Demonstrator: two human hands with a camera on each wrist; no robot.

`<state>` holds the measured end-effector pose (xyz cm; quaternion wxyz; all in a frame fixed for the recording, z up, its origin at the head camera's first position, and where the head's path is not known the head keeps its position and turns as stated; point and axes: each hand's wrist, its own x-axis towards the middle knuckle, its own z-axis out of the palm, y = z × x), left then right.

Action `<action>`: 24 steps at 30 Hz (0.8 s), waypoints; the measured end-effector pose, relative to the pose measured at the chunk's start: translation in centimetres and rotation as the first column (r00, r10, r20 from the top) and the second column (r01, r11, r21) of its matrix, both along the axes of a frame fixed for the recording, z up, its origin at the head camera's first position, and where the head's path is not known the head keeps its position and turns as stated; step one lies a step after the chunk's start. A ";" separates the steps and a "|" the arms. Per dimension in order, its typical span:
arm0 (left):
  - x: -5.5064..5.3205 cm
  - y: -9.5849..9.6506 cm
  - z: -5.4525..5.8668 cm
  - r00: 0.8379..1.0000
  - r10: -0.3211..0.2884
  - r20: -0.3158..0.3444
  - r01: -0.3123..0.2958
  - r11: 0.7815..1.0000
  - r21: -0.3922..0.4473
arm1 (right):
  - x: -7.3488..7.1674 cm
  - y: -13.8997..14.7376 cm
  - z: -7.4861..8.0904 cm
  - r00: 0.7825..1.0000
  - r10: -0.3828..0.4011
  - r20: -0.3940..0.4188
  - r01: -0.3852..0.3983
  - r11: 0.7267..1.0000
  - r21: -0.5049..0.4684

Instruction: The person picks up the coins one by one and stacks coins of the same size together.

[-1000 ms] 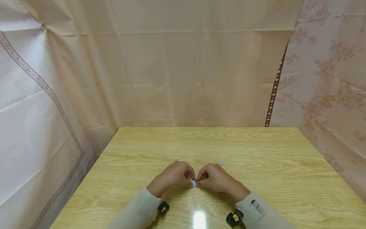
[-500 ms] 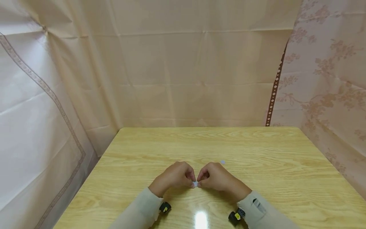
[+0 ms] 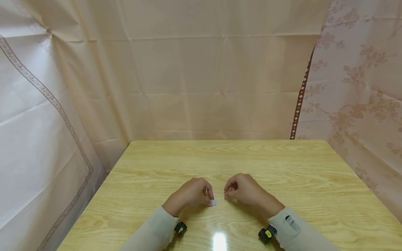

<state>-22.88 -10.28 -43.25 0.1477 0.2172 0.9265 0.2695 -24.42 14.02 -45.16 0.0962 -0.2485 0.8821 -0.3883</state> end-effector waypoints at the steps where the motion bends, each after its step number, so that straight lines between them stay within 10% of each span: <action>1: 0.0 0.0 0.0 1.000 0.003 -0.004 -0.003 1.000 -0.004 | 0.0 0.2 -0.1 1.000 -0.009 0.003 0.009 1.000 0.003; 24: 0.3 -0.1 0.2 1.000 0.019 -0.013 -0.019 1.000 0.003 | -1.0 7.0 0.1 0.995 -0.098 0.011 0.098 0.995 -0.016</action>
